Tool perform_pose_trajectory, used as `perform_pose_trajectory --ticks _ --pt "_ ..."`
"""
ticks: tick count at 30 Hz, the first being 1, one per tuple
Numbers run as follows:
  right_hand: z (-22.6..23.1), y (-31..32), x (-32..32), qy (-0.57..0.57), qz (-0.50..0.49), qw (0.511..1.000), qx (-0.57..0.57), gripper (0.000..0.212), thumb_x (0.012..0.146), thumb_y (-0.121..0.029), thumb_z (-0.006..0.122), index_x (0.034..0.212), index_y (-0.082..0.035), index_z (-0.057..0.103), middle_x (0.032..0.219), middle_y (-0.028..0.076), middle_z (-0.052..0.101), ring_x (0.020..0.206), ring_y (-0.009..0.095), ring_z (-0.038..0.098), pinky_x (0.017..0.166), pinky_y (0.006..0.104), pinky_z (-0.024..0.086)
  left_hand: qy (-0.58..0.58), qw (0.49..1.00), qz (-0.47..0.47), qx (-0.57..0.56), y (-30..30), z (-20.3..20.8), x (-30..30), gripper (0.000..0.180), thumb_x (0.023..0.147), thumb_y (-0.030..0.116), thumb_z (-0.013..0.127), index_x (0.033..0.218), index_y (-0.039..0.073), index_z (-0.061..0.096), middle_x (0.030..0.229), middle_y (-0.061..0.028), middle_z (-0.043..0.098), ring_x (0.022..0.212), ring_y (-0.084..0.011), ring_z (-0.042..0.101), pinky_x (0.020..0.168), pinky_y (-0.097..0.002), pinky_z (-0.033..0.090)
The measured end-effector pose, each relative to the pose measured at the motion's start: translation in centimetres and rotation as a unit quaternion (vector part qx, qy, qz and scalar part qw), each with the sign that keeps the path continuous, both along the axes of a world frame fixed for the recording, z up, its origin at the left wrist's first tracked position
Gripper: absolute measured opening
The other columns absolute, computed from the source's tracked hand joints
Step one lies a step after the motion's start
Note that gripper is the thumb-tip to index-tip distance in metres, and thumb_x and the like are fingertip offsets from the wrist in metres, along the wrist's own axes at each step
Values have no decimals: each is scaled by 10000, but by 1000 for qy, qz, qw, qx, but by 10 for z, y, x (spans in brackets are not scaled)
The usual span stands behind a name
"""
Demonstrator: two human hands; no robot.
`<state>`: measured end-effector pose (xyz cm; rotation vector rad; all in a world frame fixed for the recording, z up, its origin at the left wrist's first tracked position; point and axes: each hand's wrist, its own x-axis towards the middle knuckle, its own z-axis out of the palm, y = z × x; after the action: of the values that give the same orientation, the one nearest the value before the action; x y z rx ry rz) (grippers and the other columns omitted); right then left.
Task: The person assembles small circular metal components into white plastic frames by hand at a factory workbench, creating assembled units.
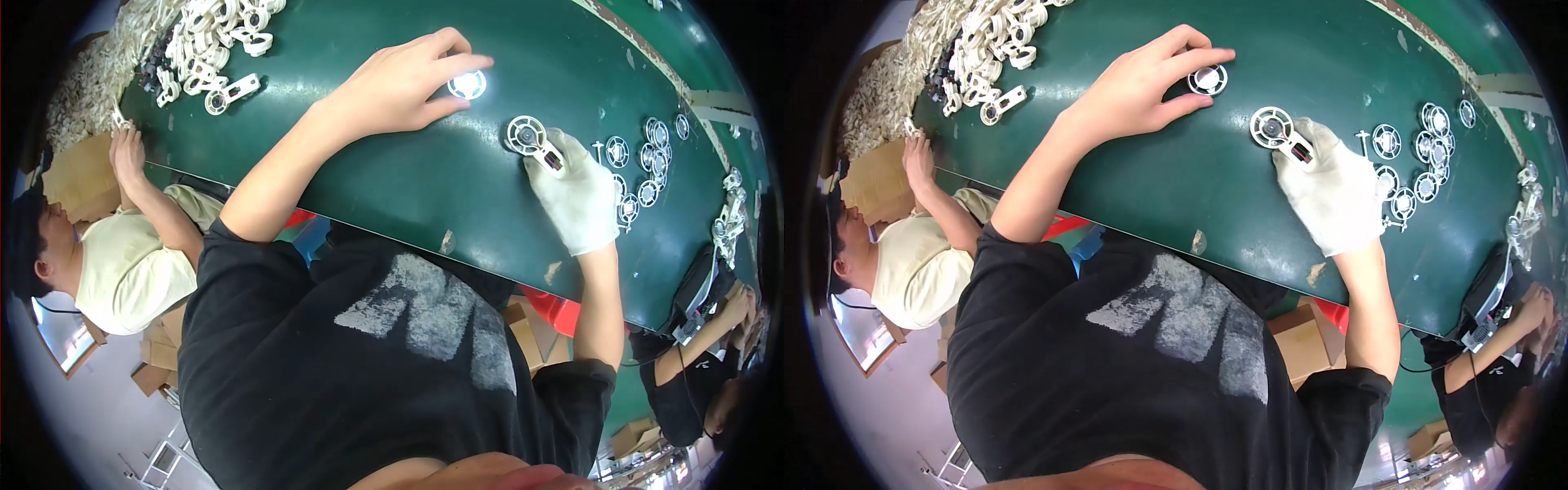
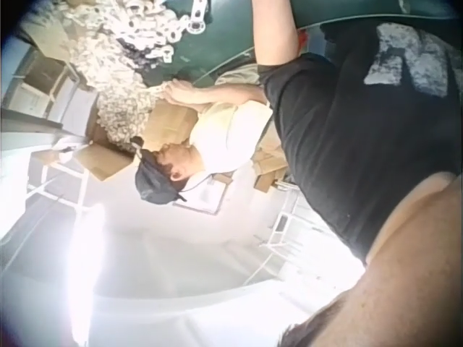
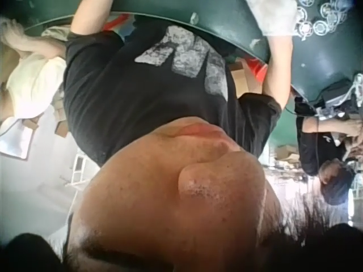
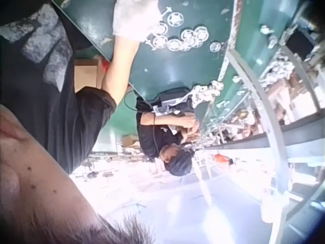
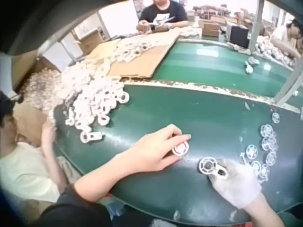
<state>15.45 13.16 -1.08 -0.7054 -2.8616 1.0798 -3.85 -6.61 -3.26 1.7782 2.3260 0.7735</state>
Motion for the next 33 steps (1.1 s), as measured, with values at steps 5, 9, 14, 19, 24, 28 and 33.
perform_pose_trajectory --ticks 5,9,14,19,24,28,33 --pt "13 -20 -25 -41 25 999 -1 386 896 -210 762 1229 -27 696 1019 150 770 927 210 759 848 308 563 -38 982 28 180 10 1 26 494 757 259 892 1205 118 738 1076 -42 648 908 -196 676 747 -307 559" --pt "-2 -24 -26 33 45 997 56 386 899 -222 776 1233 -50 688 999 142 767 889 201 755 827 306 564 -71 975 33 210 13 -11 21 503 717 300 916 1137 81 745 1058 -36 696 887 -202 707 736 -291 587" --pt "-10 -28 -14 51 59 996 40 410 882 -59 797 1250 38 641 1102 122 752 974 137 698 902 286 541 -80 976 41 201 13 -12 31 540 695 355 937 1112 69 744 1052 -75 773 930 -222 760 794 -298 613" --pt "-27 -20 -3 128 37 989 -71 440 860 -265 806 1222 -53 675 960 153 757 867 272 761 789 341 594 -93 976 13 198 13 -9 34 543 702 353 928 1129 74 743 1064 -79 772 934 -235 758 794 -306 614" --pt "1 -23 -14 5 9 986 -169 443 886 -33 777 1280 72 603 1185 92 698 1036 126 647 921 266 527 -78 969 -15 233 15 -13 31 537 712 327 909 1154 73 741 1092 -81 771 951 -240 757 799 -306 612" --pt "6 -21 -14 -31 24 970 -241 357 897 -131 740 1209 9 637 1056 77 675 926 126 623 847 273 517 -82 964 -38 248 13 -12 29 563 703 311 904 1180 65 736 1124 -80 769 965 -241 756 807 -309 612" --pt "1 -23 -11 24 29 953 -301 297 901 -219 717 1130 -38 659 946 45 658 829 109 578 777 277 503 -91 958 -61 264 14 -14 26 561 710 301 899 1186 51 734 1143 -85 766 975 -248 756 809 -314 611"
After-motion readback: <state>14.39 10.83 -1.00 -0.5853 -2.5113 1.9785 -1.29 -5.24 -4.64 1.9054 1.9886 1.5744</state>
